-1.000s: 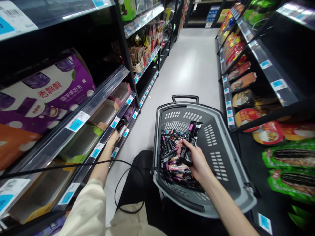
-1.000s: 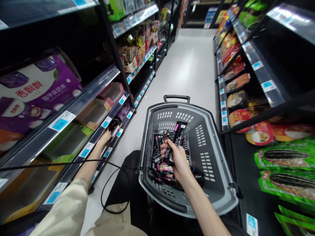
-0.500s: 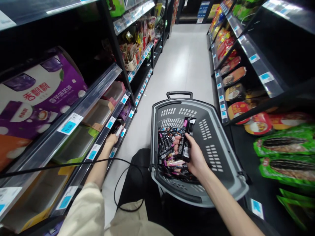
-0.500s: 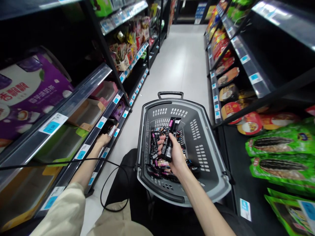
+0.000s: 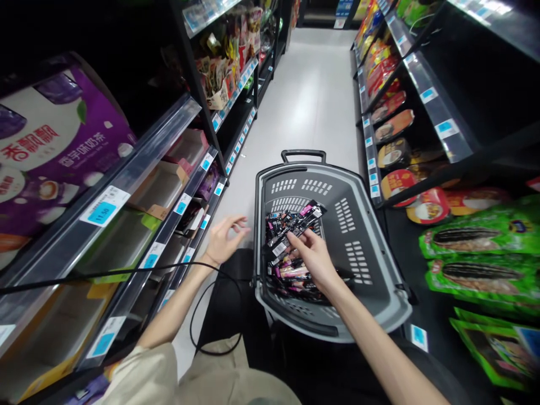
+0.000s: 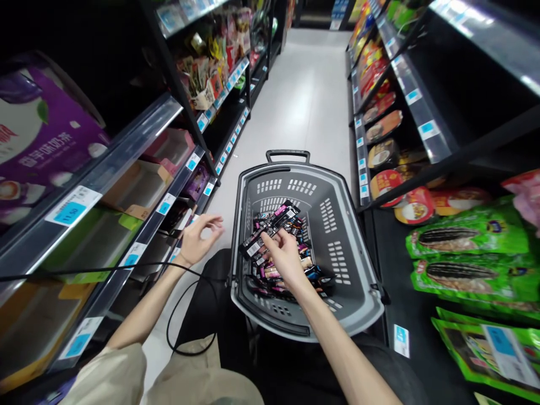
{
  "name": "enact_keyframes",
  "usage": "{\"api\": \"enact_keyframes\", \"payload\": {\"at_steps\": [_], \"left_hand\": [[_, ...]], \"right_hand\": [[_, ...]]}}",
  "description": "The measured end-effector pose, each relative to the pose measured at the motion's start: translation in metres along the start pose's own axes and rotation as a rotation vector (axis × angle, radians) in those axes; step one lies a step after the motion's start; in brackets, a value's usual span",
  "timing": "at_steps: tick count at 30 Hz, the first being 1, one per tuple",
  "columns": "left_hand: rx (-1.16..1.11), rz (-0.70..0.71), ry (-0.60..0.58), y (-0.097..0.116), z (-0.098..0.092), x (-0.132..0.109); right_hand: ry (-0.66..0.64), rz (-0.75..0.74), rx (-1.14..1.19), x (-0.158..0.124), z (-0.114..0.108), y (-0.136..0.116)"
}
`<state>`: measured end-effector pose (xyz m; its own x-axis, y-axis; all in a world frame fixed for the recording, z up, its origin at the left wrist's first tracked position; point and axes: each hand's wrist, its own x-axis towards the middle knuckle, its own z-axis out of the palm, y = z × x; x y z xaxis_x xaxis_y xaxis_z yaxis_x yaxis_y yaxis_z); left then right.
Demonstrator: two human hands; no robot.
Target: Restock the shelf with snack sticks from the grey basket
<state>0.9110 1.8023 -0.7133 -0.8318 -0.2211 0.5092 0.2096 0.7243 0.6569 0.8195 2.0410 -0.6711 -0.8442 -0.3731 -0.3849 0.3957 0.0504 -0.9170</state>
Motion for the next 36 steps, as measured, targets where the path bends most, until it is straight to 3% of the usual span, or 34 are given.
{"api": "enact_keyframes", "payload": {"at_steps": [3,6,8,11,13,15,18,22,24,26,32,36], "left_hand": [[-0.128,0.162,-0.182,0.036,0.015,0.012],[-0.138,0.216,-0.288,0.052,0.029,0.014],[-0.222,0.090,-0.260,0.052,0.037,0.011],[-0.580,-0.254,-0.223,0.044,0.041,0.006],[-0.787,-0.406,-0.300,0.038,0.039,0.003],[-0.822,-0.451,-0.371,0.035,0.035,0.001],[-0.561,-0.345,-0.329,0.038,0.030,-0.003],[-0.230,-0.002,-0.242,0.037,0.027,-0.010],[-0.174,0.071,-0.217,0.025,0.026,-0.018],[-0.115,0.027,-0.210,0.004,0.022,-0.031],[0.410,-0.549,-0.227,-0.076,-0.020,-0.078],[0.607,-0.757,-0.223,-0.114,-0.047,-0.086]], "right_hand": [[-0.038,0.010,0.026,-0.002,0.004,-0.004],[-0.092,0.004,0.062,-0.006,0.006,-0.009],[-0.104,-0.013,0.081,-0.008,0.005,-0.011],[-0.019,-0.046,0.132,-0.009,0.001,-0.014],[0.012,-0.061,0.158,-0.009,-0.001,-0.015],[-0.017,-0.073,0.134,-0.009,-0.002,-0.016],[-0.046,-0.078,0.083,-0.011,-0.001,-0.014],[-0.071,-0.026,0.077,-0.012,0.004,-0.008],[-0.120,0.006,0.055,-0.010,0.005,-0.004],[-0.167,0.019,0.039,-0.008,0.005,-0.003],[-0.200,-0.002,-0.018,-0.006,-0.001,-0.005],[-0.189,-0.020,-0.067,-0.009,-0.008,-0.005]]}}
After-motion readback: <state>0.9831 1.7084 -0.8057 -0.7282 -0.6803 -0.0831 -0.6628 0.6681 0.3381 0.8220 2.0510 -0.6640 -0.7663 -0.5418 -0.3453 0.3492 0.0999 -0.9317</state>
